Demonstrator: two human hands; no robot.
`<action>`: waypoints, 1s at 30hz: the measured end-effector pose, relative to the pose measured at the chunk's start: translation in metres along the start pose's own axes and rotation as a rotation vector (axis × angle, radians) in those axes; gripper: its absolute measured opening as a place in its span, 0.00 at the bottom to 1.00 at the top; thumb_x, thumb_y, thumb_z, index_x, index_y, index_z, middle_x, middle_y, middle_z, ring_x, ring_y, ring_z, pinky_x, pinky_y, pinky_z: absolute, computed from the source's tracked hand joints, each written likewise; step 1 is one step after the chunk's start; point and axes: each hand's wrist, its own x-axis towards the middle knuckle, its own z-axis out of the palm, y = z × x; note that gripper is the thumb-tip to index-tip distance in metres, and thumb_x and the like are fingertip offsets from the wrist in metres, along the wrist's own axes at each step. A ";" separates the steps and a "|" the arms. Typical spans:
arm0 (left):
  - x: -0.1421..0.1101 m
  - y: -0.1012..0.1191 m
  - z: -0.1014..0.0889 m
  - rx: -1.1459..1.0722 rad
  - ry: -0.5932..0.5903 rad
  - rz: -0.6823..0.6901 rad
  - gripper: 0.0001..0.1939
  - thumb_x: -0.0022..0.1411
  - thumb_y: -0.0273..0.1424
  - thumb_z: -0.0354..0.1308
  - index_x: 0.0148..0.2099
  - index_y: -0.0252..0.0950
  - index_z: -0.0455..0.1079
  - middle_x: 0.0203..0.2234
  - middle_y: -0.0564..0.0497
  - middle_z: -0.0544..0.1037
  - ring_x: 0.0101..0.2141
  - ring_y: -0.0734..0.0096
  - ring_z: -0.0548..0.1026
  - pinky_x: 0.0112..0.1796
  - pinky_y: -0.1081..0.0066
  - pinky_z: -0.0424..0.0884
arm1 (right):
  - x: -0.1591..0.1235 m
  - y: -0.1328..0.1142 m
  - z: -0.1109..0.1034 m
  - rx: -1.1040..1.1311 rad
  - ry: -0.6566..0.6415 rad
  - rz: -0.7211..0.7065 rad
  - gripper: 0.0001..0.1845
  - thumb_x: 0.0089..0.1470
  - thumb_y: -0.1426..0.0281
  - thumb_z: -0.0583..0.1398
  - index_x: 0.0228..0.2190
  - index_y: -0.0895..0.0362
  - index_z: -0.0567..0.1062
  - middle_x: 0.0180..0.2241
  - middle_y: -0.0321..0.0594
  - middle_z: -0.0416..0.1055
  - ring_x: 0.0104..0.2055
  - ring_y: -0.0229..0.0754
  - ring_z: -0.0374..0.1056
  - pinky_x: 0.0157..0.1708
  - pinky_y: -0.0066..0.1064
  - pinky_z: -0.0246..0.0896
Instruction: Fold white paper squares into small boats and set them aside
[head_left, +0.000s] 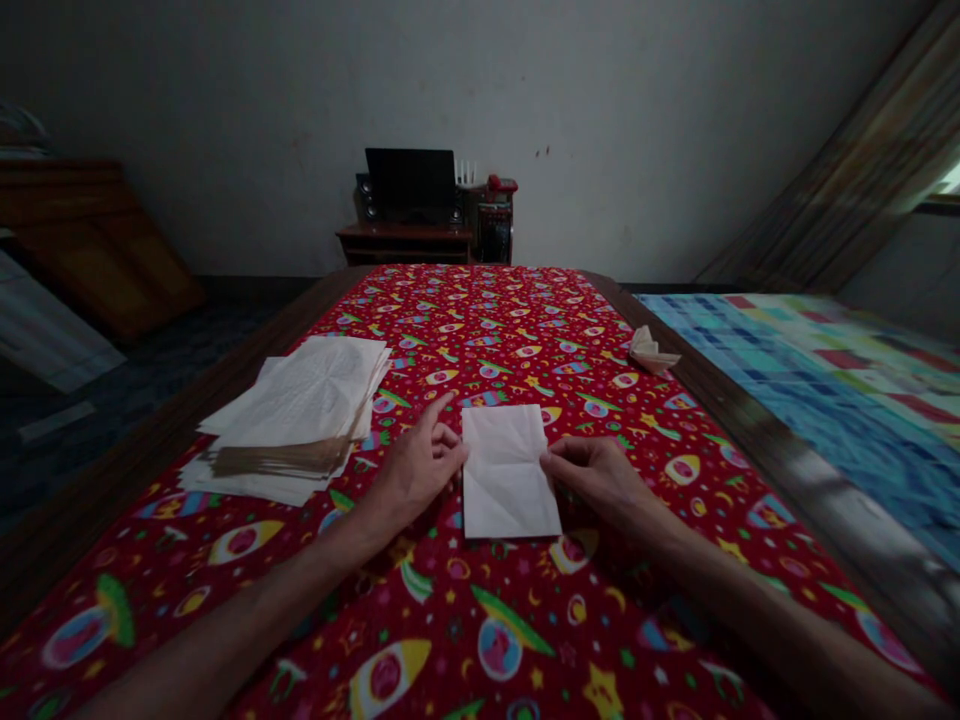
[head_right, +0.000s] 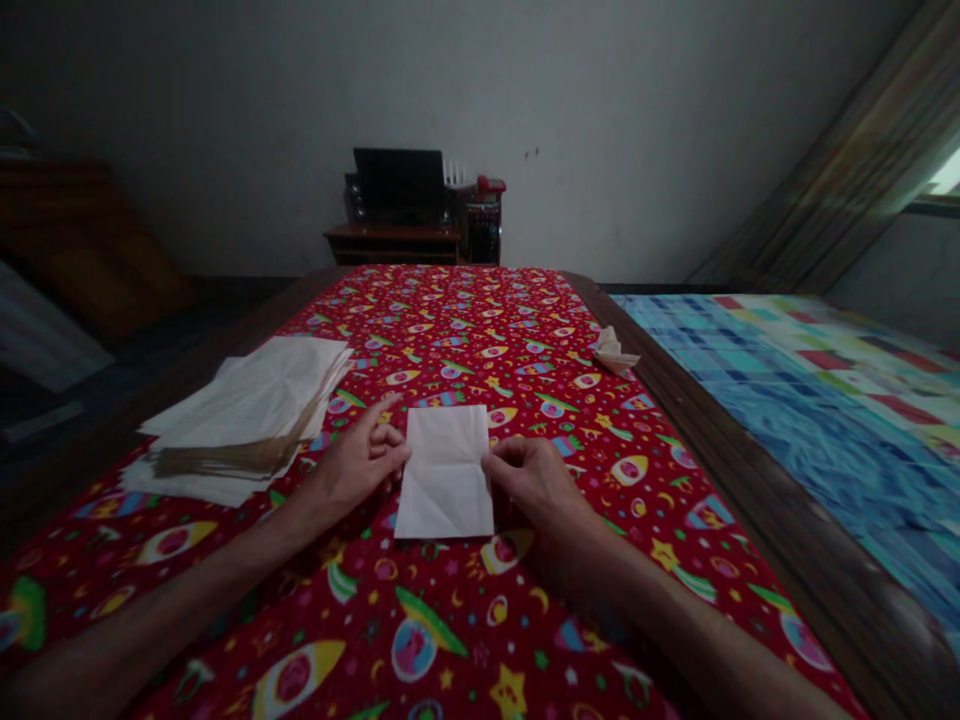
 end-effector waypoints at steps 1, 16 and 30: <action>-0.001 -0.003 0.000 0.118 0.036 0.062 0.33 0.56 0.28 0.54 0.63 0.33 0.50 0.28 0.55 0.70 0.22 0.77 0.70 0.22 0.76 0.68 | 0.002 0.001 -0.001 -0.078 0.006 0.016 0.13 0.46 0.64 0.60 0.18 0.59 0.70 0.13 0.30 0.62 0.14 0.30 0.55 0.14 0.22 0.46; -0.033 0.007 0.002 0.690 -0.418 0.636 0.24 0.62 0.34 0.57 0.59 0.35 0.60 0.54 0.44 0.68 0.54 0.63 0.64 0.54 0.63 0.64 | 0.008 0.005 -0.011 -0.534 0.010 -0.045 0.14 0.52 0.65 0.54 0.19 0.57 0.68 0.14 0.33 0.66 0.15 0.33 0.61 0.15 0.23 0.50; -0.035 0.010 0.001 0.766 -0.492 0.642 0.25 0.64 0.37 0.53 0.61 0.36 0.58 0.59 0.45 0.63 0.58 0.61 0.59 0.57 0.60 0.59 | -0.022 0.014 -0.010 -1.106 -0.212 -0.881 0.27 0.64 0.65 0.47 0.61 0.61 0.56 0.63 0.50 0.49 0.66 0.46 0.44 0.61 0.45 0.47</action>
